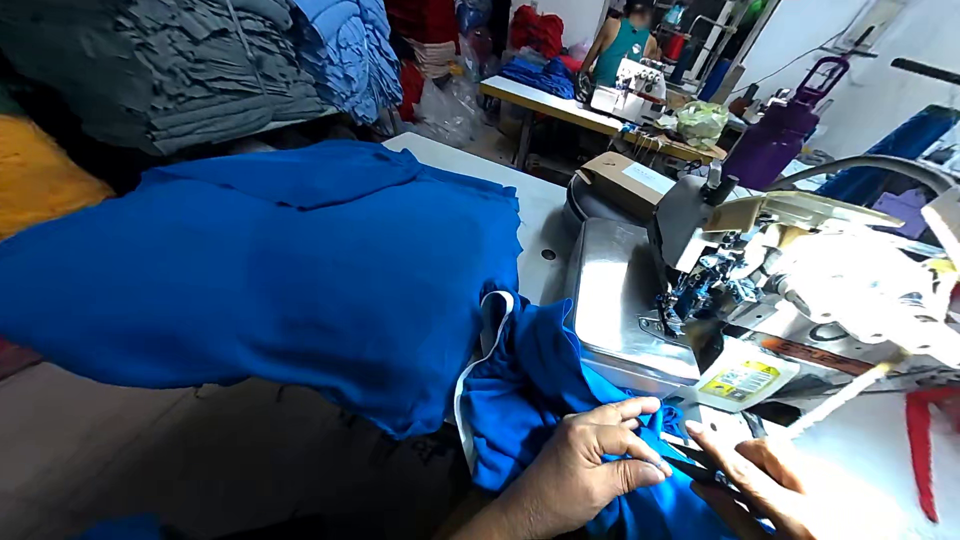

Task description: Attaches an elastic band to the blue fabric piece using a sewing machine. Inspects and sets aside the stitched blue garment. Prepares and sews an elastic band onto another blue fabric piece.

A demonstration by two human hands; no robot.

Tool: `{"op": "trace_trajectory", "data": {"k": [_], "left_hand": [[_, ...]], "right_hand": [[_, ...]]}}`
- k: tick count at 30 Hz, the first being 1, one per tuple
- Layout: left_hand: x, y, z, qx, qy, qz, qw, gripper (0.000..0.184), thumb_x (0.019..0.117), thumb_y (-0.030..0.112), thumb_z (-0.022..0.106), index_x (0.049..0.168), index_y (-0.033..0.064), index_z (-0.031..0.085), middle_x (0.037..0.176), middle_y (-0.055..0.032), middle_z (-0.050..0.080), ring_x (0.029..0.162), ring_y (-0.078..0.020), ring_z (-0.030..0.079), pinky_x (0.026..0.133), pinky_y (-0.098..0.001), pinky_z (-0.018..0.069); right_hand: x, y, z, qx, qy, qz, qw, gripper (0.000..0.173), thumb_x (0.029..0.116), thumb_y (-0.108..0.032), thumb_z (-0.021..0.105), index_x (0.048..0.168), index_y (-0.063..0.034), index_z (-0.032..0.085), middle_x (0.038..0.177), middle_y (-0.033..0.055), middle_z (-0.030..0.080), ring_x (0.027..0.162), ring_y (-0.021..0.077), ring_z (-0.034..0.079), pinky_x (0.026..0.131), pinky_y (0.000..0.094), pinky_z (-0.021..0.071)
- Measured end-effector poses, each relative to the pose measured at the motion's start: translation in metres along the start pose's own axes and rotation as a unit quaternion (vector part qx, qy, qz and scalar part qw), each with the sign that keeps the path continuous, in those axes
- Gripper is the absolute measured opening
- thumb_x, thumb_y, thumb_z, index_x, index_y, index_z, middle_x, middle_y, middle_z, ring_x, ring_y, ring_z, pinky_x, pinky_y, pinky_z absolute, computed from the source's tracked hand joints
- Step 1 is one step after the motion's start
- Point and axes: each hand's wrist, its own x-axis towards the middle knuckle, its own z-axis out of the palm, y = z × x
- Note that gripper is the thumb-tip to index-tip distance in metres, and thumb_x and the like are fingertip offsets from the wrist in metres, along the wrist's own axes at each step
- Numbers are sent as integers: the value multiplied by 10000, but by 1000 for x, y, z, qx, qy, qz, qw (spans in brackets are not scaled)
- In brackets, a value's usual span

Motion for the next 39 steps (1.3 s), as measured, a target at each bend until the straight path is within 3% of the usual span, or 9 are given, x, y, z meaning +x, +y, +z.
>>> {"op": "trace_trajectory", "data": {"k": [10, 15, 20, 24, 27, 30, 33, 36, 39], "left_hand": [[-1, 0, 1, 11, -4, 10, 1000, 179, 935, 92, 700, 926, -76, 761, 1378, -298, 586, 1353, -230, 557, 1124, -286, 447], [-3, -1, 0, 16, 13, 24, 1000, 196, 962, 125, 678, 929, -53, 753, 1320, -205, 646, 1233, -92, 618, 1053, -217, 484], [-5, 2, 0, -2, 45, 12, 999, 144, 947, 95, 683, 912, -25, 754, 923, -25, 704, 893, 15, 649, 824, -127, 529], [-3, 9, 1, 2, 39, -32, 999, 132, 928, 64, 686, 979, -24, 770, 836, 5, 666, 740, 39, 616, 701, -106, 520], [-4, 8, 3, 25, 20, -30, 999, 274, 929, 71, 693, 1175, -46, 713, 841, -22, 678, 684, 8, 629, 649, -131, 542], [-4, 7, 5, 23, 12, -41, 999, 497, 909, 69, 712, 1363, -80, 575, 759, 20, 650, 645, -8, 635, 627, -158, 553], [-3, 9, 2, -1, 4, -72, 997, 679, 890, 74, 730, 1475, -90, 425, 757, 86, 625, 662, 3, 646, 636, -163, 568], [-6, 9, 0, -3, -2, -85, 996, 752, 892, 41, 707, 1523, -102, 323, 772, 88, 640, 678, -16, 664, 641, -196, 585], [-5, 16, 0, 36, -5, -114, 993, 855, 824, -94, 632, 1551, -128, 182, 768, 94, 645, 688, -23, 669, 680, -230, 597]], "right_hand": [[9, 6, 13, -7, 19, -46, 999, 225, 976, -189, 647, 1116, -72, 778, 787, 137, 673, 685, 224, 635, 625, 298, 513], [-14, 20, 8, 6, 70, 12, 997, 200, 976, -62, 624, 1109, -54, 773, 858, 176, 699, 778, 246, 671, 745, 308, 546], [-54, 59, 6, -64, 79, 129, 986, 244, 915, 48, 610, 1086, 8, 780, 942, 281, 717, 884, 483, 698, 820, 639, 527], [-84, 88, 13, -71, 46, 220, 972, 273, 975, -66, 606, 1183, 61, 730, 1118, 343, 687, 1070, 585, 632, 958, 716, 439], [-87, 82, 12, -56, 99, 202, 973, 269, 979, -79, 606, 1160, 79, 726, 1120, 322, 698, 1073, 539, 649, 975, 665, 457], [-67, 47, 11, 4, 167, 134, 977, 228, 974, -88, 630, 1090, 70, 747, 1051, 256, 731, 1015, 349, 692, 966, 425, 515], [-39, 4, 22, 90, 147, 30, 985, 219, 976, -169, 676, 1123, -23, 748, 1112, 162, 739, 1099, 159, 675, 1011, 230, 480], [-15, -21, 42, 118, 125, -35, 985, 241, 1012, -173, 633, 1220, -96, 726, 1188, 135, 731, 1131, 198, 681, 990, 297, 514], [-4, -28, 62, 90, 165, -59, 980, 204, 979, -70, 628, 1132, -109, 756, 1022, 75, 758, 974, 179, 715, 883, 271, 552]]}}
